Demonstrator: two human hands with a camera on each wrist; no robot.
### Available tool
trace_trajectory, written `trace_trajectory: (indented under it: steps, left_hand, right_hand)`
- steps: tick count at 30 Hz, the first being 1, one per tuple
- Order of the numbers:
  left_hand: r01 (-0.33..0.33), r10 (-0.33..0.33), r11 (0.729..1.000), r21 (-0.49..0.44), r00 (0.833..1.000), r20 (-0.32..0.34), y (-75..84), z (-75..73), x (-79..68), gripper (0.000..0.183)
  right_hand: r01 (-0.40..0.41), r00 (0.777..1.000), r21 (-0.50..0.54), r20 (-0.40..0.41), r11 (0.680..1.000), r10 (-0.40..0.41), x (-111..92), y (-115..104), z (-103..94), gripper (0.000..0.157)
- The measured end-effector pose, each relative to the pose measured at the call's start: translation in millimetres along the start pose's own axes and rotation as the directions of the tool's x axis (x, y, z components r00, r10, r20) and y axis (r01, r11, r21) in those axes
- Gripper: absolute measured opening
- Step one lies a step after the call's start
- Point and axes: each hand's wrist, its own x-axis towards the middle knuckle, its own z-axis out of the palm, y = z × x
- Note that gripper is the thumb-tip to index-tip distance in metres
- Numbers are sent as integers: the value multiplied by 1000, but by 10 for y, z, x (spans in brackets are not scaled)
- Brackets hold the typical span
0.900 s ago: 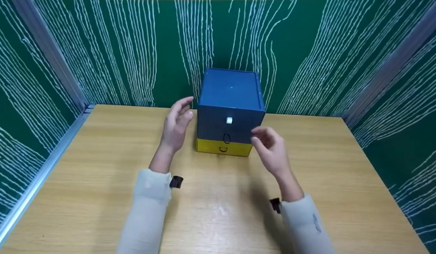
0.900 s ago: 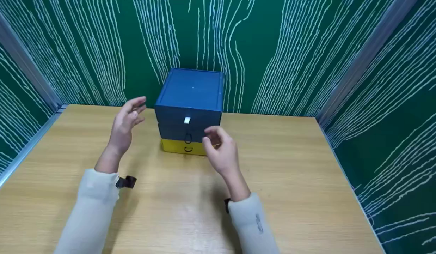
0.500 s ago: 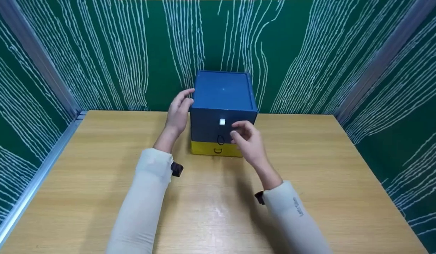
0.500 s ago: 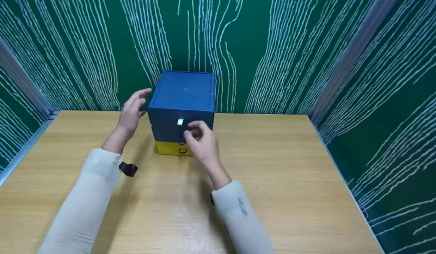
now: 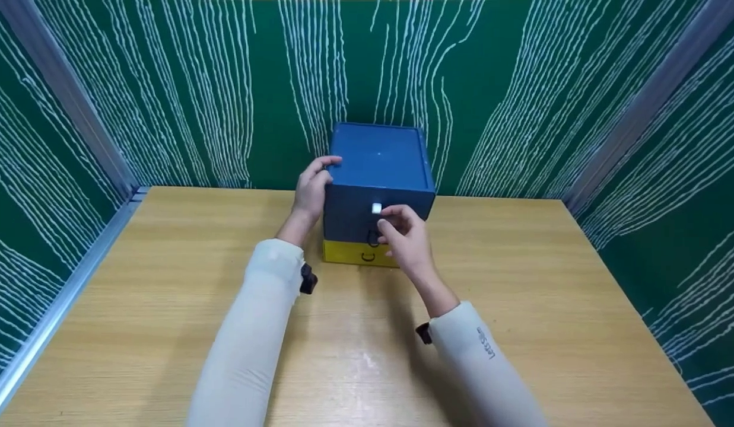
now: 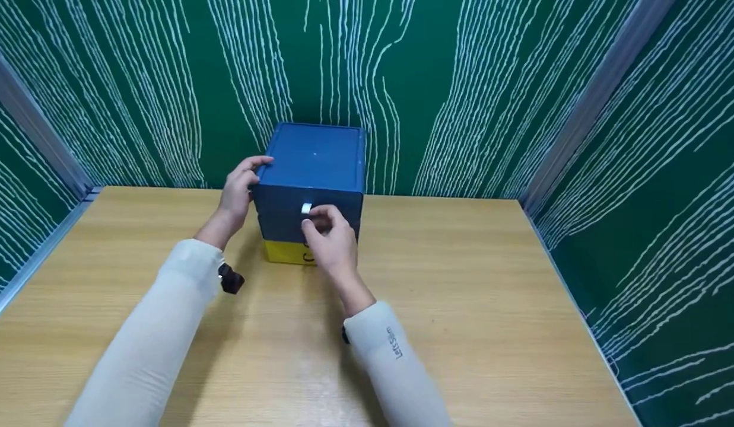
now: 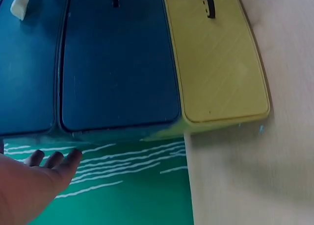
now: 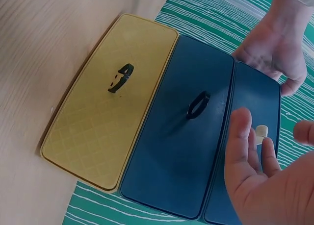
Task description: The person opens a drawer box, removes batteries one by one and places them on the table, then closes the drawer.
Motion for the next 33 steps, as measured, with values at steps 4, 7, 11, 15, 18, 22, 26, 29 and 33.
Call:
trace_trajectory:
  steps: [4,7,11,15,18,22,26,29,33]
  left_hand:
    - [-15,15,1000,-8,1000,-21,-12,64,11,35]
    - [-15,14,1000,-4,1000,-27,-39,99,-2,33]
    - [11,-12,1000,-19,1000,-27,-28,94,6,32]
    - [32,-33,998,-49,999,-9,-5,63,17,31]
    - [34,-34,997,-71,999,7,-7,55,18,30]
    - [46,-45,996,-72,999,11,-15,48,8,29]
    - [44,-43,997,-57,999,16,-22,57,6,30]
    - [24,-24,999,-44,1000,15,-27,61,7,30]
    - [-4,5,1000,-23,1000,11,-33,52,6,30]
  right_hand:
    - [-13,1000,3,-27,1000,13,32,13,10,22]
    - [-29,999,-2,-28,1000,29,33,36,16,21]
    - [-16,999,-9,-36,1000,16,48,49,47,20]
    - [-2,998,-7,-66,1000,2,80,47,91,19]
    - [4,996,23,-89,1000,-2,101,46,114,18]
    - [-3,994,44,-110,999,8,148,104,127,19]
    - [-33,992,30,-123,999,36,210,224,123,19]
    - [-53,990,7,-127,999,54,236,275,131,19]
    - [-67,990,-47,-127,997,60,251,293,156,18]
